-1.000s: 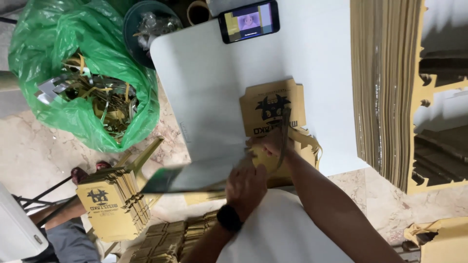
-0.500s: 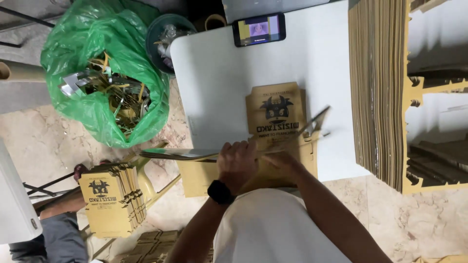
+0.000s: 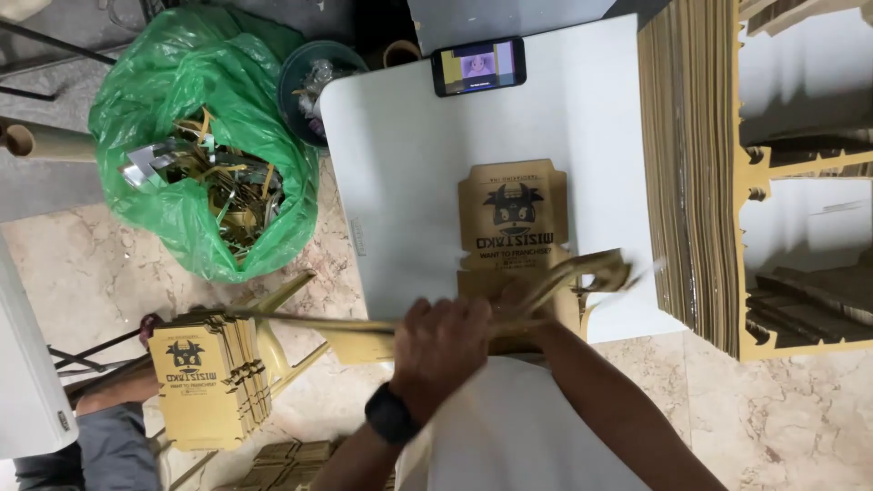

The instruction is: Manually separating pre-cut cardboard shapes from their surrounding frames on a factory table.

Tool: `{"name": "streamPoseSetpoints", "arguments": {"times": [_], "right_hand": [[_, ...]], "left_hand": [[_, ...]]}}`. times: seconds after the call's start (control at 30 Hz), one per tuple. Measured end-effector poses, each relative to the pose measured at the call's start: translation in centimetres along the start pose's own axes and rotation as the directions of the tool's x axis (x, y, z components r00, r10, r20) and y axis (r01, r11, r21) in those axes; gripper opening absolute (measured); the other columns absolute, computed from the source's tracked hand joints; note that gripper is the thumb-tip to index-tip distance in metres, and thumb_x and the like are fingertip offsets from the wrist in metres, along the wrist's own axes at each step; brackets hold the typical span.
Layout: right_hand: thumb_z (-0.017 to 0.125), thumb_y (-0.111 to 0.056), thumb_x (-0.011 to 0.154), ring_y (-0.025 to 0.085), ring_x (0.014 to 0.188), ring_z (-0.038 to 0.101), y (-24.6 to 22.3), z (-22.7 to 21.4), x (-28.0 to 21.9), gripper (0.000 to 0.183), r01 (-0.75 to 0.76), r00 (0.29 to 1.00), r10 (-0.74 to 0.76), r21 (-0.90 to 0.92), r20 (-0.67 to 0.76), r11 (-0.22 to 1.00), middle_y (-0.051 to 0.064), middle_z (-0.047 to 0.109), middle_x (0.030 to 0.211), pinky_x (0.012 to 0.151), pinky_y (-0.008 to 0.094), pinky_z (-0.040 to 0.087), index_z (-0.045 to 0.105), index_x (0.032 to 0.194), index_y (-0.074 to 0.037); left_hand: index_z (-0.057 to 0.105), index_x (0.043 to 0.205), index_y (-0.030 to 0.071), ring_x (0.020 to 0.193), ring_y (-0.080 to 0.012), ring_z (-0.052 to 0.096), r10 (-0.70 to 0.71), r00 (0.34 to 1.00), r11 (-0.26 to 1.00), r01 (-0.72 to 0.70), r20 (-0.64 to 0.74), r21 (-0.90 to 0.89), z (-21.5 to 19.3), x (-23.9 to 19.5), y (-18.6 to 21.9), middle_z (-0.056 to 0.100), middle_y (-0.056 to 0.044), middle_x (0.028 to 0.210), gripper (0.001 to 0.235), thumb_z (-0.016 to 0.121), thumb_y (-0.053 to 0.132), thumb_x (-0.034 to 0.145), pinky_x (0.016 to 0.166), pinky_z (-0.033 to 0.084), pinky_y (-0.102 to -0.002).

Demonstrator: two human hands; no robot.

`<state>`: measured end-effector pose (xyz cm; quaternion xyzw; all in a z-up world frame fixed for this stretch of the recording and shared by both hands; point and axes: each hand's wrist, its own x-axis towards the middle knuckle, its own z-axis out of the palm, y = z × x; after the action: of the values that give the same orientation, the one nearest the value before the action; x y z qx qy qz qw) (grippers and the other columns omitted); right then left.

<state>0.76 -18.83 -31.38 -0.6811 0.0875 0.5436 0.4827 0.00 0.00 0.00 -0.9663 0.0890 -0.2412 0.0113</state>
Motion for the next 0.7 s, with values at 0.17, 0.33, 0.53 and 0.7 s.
{"name": "streamPoseSetpoints", "arguments": {"times": [0.17,0.33,0.53,0.7], "right_hand": [[0.093,-0.041,0.079,0.023,0.027,0.051,-6.1,0.2,-5.3,0.051,-0.067,0.996,0.065,-0.021,-0.062,0.998,0.018,0.062,0.056,0.018,0.033,0.035,0.071,0.068,0.003],[0.092,-0.051,0.073,0.018,0.022,0.046,-10.9,0.4,-8.4,0.060,-0.133,0.980,0.098,-0.205,-0.171,0.970,0.011,0.055,0.038,0.022,0.029,0.034,0.067,0.052,-0.001],[0.091,-0.048,0.074,0.020,0.033,0.058,-11.2,0.4,-8.3,0.061,-0.203,0.972,0.171,-0.215,-0.159,0.955,0.017,0.061,0.048,0.027,0.029,0.046,0.069,0.063,0.008],[0.084,-0.043,0.085,0.021,0.039,0.060,-14.4,1.1,-11.2,0.055,-0.126,0.989,0.100,-0.273,-0.107,0.954,0.017,0.064,0.054,0.031,0.030,0.050,0.070,0.069,0.008]], "left_hand": [[0.066,0.109,0.019,0.075,-0.0235,0.065,0.039,0.993,0.989,-0.022,0.115,-0.144,9.8,2.2,-4.6,0.063,-0.004,0.086,0.044,0.079,0.037,0.070,0.084,0.053,-0.044],[0.041,0.157,0.019,0.139,-0.0350,0.047,-0.011,0.953,0.950,0.104,0.302,-0.295,5.8,4.8,-4.7,0.050,-0.012,0.141,0.126,0.099,0.046,0.047,0.118,0.024,-0.065],[0.070,0.085,0.011,0.075,-0.0351,0.072,-0.464,0.708,0.465,0.707,0.533,-0.534,8.9,-12.9,2.8,0.067,-0.009,0.076,0.011,0.071,0.019,0.092,0.066,0.059,-0.046],[0.079,0.106,0.029,0.100,-0.0375,0.074,-0.287,-0.129,-0.049,0.992,0.949,0.120,13.2,-29.0,12.1,0.079,-0.004,0.099,0.040,0.073,0.058,0.080,0.091,0.057,-0.052]]}}
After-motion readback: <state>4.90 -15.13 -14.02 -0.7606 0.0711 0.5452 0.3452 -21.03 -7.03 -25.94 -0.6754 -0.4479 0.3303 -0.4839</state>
